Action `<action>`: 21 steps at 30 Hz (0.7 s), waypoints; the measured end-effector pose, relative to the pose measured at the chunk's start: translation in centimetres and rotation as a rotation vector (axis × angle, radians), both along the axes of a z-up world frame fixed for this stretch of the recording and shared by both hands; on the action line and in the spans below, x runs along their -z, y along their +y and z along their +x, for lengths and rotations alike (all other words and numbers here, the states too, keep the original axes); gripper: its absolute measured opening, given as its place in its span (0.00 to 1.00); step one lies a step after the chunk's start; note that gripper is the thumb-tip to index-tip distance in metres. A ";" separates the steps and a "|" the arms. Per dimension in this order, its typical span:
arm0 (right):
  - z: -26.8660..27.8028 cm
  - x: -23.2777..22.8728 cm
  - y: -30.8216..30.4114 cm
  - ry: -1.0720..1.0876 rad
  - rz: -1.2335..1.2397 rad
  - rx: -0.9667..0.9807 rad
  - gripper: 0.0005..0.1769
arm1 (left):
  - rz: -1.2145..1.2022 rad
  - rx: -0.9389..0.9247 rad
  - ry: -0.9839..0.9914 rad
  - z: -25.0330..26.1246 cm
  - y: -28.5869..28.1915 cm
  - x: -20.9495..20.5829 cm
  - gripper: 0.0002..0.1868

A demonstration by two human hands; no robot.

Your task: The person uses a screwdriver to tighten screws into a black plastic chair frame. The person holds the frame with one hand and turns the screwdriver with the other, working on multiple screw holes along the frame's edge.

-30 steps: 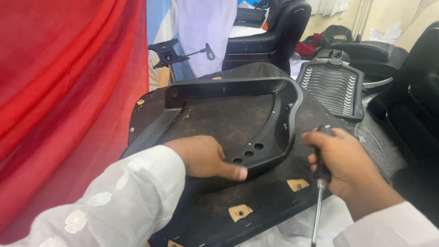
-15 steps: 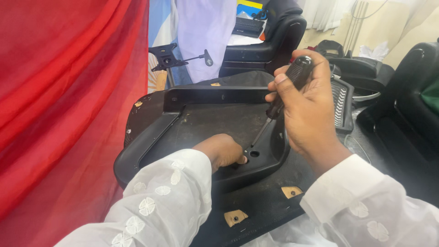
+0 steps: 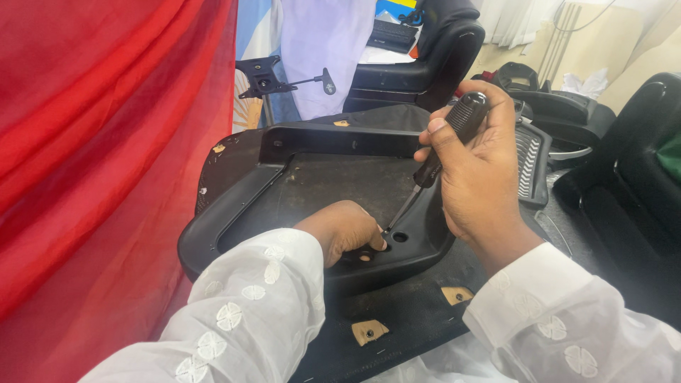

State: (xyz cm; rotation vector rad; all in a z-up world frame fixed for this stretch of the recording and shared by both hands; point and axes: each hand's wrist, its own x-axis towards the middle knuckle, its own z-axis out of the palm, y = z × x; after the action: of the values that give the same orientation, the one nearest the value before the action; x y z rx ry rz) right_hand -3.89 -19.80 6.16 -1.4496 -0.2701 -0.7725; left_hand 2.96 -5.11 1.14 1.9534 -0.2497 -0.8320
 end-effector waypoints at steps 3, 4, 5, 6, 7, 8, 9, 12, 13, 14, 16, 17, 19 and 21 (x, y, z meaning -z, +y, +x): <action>0.0 -0.1 0.2 -0.017 -0.049 0.009 0.30 | -0.071 -0.016 0.075 0.2 0.2 0.2 0.10; 0.0 -0.2 0.2 -0.005 -0.063 0.014 0.29 | -0.094 -0.026 0.103 0.3 0.2 0.3 0.09; 0.1 -0.4 0.3 0.006 -0.078 0.020 0.28 | -0.095 -0.035 0.113 0.4 0.2 0.4 0.09; 0.1 -0.7 0.4 0.018 -0.093 0.025 0.27 | -0.095 -0.044 0.124 0.5 0.2 0.6 0.09; -0.1 -1.1 0.3 0.049 -0.164 0.048 0.28 | -0.095 -0.054 0.134 0.6 0.2 0.7 0.08; -0.4 -1.6 0.1 0.080 -0.235 0.071 0.30 | -0.104 -0.054 0.141 0.8 0.2 0.9 0.08; -0.7 -2.2 0.0 0.112 -0.307 0.094 0.32 | -0.115 -0.056 0.148 0.9 0.1 1.1 0.08; -1.5 -3.6 0.1 0.246 -0.411 0.191 0.33 | -0.147 -0.030 0.185 1.3 0.0 1.6 0.08; -1.9 -3.9 0.3 0.267 -0.461 0.262 0.33 | -0.158 -0.016 0.201 1.4 -0.1 1.7 0.08; -2.2 -4.0 0.7 0.288 -0.511 0.332 0.33 | -0.146 -0.014 0.198 1.5 -0.3 1.8 0.07; -2.5 -4.3 1.5 0.311 -0.589 0.453 0.32 | -0.122 -0.017 0.191 1.5 -0.4 1.8 0.06; -2.6 -4.3 1.8 0.314 -0.615 0.507 0.32 | -0.102 -0.010 0.178 1.5 -0.5 1.8 0.06; -2.7 -4.5 2.2 0.340 -0.631 0.558 0.30 | -0.063 0.006 0.152 1.4 -0.7 1.6 0.05; -2.7 -4.7 2.1 0.386 -0.607 0.559 0.27 | -0.049 0.013 0.122 1.3 -0.8 1.3 0.06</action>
State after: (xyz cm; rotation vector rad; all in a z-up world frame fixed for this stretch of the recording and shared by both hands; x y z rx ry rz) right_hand -6.63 -17.68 10.89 -2.2638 0.2356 -0.8691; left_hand 4.26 -5.87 -0.21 1.8492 -0.2086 -0.9418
